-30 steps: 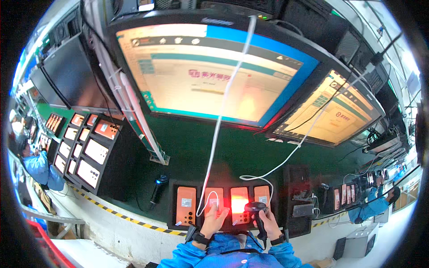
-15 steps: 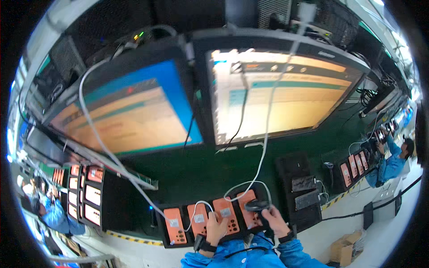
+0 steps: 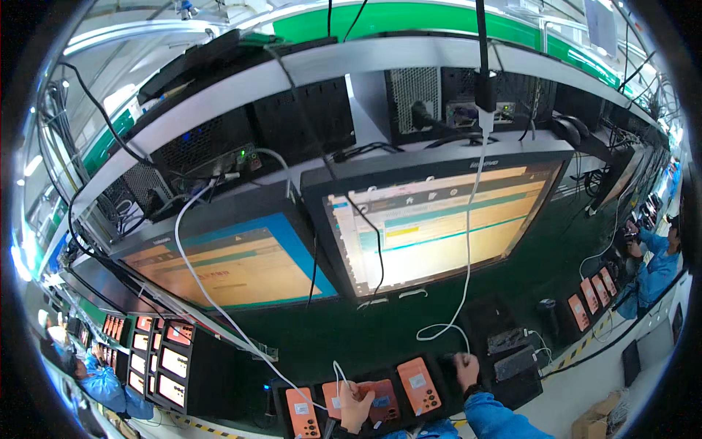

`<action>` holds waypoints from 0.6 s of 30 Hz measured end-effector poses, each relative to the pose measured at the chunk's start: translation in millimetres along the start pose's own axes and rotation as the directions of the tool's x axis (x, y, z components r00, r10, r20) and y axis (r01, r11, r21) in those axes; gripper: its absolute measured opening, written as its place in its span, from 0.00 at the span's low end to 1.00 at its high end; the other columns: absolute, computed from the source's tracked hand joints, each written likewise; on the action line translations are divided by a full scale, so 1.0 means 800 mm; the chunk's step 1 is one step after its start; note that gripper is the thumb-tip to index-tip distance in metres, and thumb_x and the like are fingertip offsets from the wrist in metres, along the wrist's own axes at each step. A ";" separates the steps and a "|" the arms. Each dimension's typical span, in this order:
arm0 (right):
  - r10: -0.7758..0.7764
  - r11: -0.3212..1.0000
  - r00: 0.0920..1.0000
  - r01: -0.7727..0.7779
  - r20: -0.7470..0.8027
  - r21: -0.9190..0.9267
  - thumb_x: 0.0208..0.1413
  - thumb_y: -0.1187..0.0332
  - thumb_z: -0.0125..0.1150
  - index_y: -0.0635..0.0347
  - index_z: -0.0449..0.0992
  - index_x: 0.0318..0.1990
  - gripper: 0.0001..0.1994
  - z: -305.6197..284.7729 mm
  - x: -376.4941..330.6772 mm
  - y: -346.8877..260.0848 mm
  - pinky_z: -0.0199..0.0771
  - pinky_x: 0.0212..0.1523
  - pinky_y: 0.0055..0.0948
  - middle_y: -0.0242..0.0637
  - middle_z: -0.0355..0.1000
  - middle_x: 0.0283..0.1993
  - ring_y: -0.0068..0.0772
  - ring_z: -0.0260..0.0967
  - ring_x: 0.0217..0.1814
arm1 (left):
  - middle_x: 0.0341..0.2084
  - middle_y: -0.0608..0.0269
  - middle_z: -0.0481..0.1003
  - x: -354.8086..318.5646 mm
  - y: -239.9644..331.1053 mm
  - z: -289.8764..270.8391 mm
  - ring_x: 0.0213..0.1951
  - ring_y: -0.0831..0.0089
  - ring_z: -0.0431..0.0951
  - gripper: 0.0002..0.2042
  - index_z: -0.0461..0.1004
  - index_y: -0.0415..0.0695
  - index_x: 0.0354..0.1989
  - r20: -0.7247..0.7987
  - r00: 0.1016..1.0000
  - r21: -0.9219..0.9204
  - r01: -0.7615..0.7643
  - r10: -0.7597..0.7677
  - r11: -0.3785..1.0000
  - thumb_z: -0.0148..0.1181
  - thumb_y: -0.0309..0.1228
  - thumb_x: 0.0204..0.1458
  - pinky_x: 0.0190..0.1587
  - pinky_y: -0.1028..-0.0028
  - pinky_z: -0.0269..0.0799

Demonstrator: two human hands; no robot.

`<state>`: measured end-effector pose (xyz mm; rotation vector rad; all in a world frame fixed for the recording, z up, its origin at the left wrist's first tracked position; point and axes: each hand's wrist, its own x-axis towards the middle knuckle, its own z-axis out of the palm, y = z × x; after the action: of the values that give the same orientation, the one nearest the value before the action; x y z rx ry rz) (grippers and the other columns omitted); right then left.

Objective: Testing and calibrating orange handheld electronic devices at an assembly line workstation.

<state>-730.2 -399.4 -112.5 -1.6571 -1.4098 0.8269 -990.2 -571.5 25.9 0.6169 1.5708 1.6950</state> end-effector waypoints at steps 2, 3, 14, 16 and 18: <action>-0.070 0.934 0.994 0.035 0.086 0.356 0.64 0.61 0.47 0.66 0.72 0.33 0.16 -0.008 -0.004 -0.069 0.70 0.40 0.33 0.42 0.70 0.34 0.39 0.71 0.35 | 0.30 0.60 0.69 -0.008 0.013 -0.003 0.40 0.71 0.74 0.19 0.54 0.44 0.32 0.090 0.996 -0.076 0.003 0.004 0.997 0.62 0.16 0.45 0.39 0.77 0.70; -0.023 0.820 0.966 -0.130 0.259 0.557 0.66 0.63 0.42 0.65 0.72 0.34 0.16 -0.018 -0.012 -0.105 0.70 0.41 0.32 0.41 0.70 0.36 0.36 0.71 0.36 | 0.33 0.56 0.71 -0.011 0.017 -0.002 0.44 0.68 0.75 0.19 0.53 0.44 0.32 0.117 0.992 0.116 -0.069 0.055 0.991 0.61 0.15 0.47 0.42 0.76 0.72; -0.486 0.873 0.597 0.360 0.638 0.328 0.54 0.71 0.63 0.62 0.80 0.31 0.04 -0.004 -0.108 -0.296 0.71 0.33 0.29 0.33 0.72 0.22 0.31 0.69 0.27 | 0.28 0.59 0.75 -0.038 0.050 0.007 0.33 0.75 0.74 0.13 0.60 0.39 0.30 0.163 0.984 0.362 -0.128 0.072 0.923 0.62 0.18 0.48 0.35 0.76 0.67; -0.464 0.884 0.616 0.273 0.637 0.380 0.51 0.70 0.66 0.63 0.81 0.34 0.06 -0.006 -0.113 -0.299 0.71 0.30 0.26 0.36 0.76 0.25 0.28 0.72 0.27 | 0.26 0.60 0.74 -0.040 0.054 0.009 0.31 0.75 0.72 0.12 0.62 0.37 0.33 0.181 0.977 0.187 -0.142 0.108 0.972 0.62 0.19 0.48 0.33 0.75 0.66; -0.418 0.908 0.601 0.292 0.681 0.299 0.51 0.70 0.67 0.64 0.82 0.34 0.07 -0.009 -0.114 -0.300 0.71 0.30 0.25 0.39 0.78 0.28 0.28 0.75 0.30 | 0.26 0.57 0.75 -0.040 0.055 0.010 0.30 0.73 0.73 0.13 0.59 0.38 0.31 0.135 0.983 0.129 -0.145 0.127 0.981 0.62 0.19 0.48 0.33 0.74 0.67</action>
<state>-851.6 -474.0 101.0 -0.8462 -2.0692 1.4100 -972.8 -590.7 74.5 0.9037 1.5953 1.6195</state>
